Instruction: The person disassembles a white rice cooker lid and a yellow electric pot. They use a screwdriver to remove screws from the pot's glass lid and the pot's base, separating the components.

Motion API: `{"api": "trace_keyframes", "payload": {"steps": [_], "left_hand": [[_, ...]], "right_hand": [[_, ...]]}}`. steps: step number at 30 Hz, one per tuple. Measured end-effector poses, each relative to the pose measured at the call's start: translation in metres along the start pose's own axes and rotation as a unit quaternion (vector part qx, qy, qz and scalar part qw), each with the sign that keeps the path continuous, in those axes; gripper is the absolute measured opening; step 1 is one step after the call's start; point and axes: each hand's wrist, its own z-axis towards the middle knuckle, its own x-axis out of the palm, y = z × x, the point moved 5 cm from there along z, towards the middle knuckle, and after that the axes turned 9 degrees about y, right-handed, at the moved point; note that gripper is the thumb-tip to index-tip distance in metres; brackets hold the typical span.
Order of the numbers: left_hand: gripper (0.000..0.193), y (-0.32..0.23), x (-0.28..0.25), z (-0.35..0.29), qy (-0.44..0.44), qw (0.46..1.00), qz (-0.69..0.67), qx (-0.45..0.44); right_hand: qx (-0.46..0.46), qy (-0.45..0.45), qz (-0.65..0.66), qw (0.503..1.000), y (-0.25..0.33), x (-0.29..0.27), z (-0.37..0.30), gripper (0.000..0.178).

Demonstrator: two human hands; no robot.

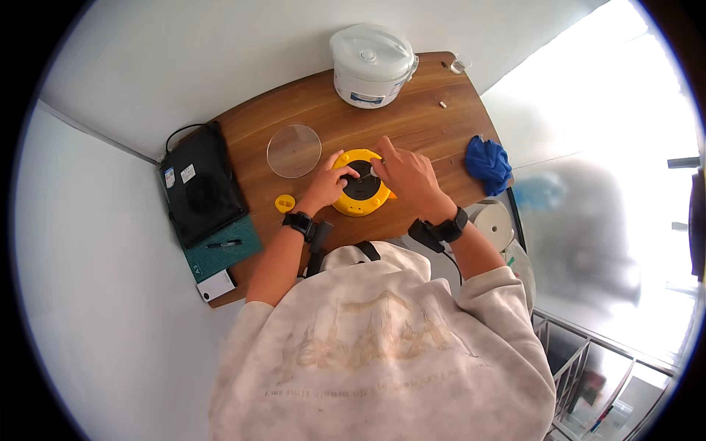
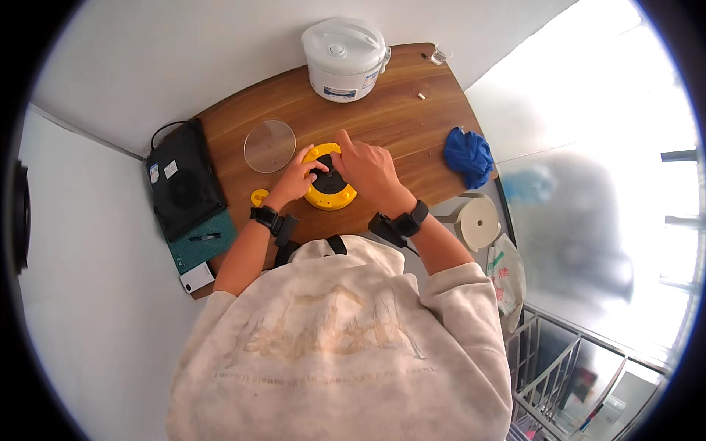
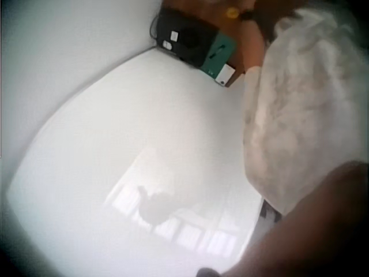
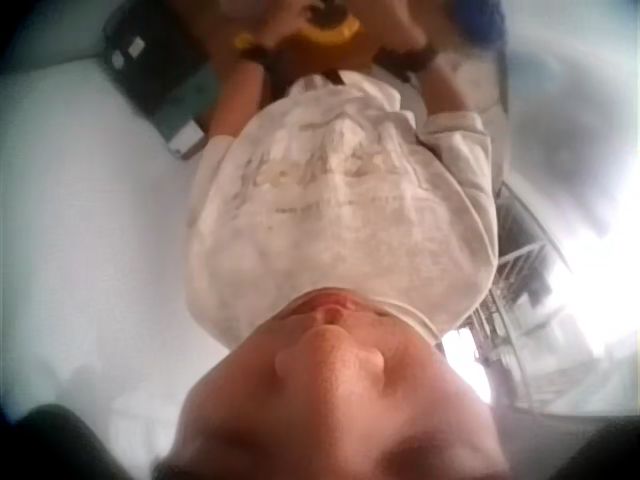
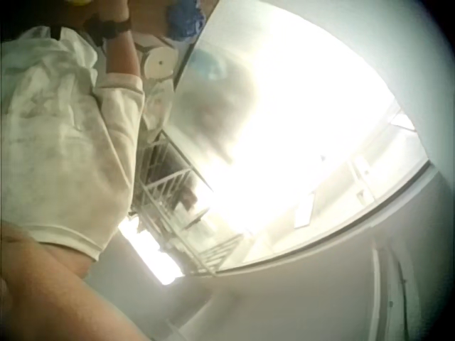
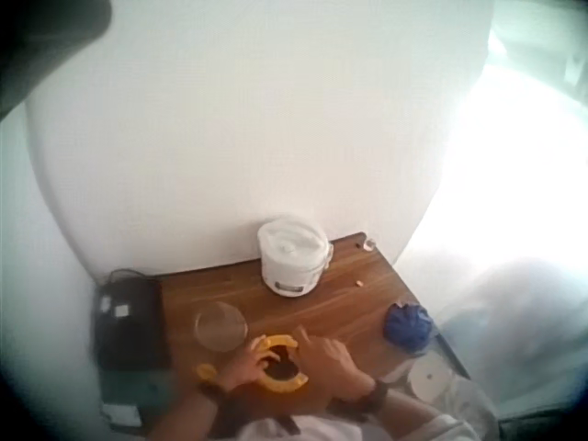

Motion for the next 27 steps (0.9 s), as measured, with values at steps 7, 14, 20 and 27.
{"api": "trace_keyframes", "payload": {"steps": [7,14,20,27], "left_hand": [[0.039,0.004,0.001,0.003,-0.034,0.999,0.009,0.028],[0.039,0.004,0.0,0.003,-0.028,0.999,0.018,0.018],[0.039,0.002,0.0,0.002,-0.04,0.999,0.018,0.024],[0.042,-0.001,0.0,0.002,-0.035,0.999,0.03,0.017]], "right_hand": [[-0.121,-0.06,0.086,0.987,0.011,0.0,0.0,0.032],[0.071,0.114,-0.015,0.991,0.012,-0.016,0.008,0.033],[-0.073,-0.041,0.083,0.993,0.001,-0.006,0.002,0.027],[-0.112,-0.031,0.136,0.984,0.005,-0.007,0.001,0.03]]}}
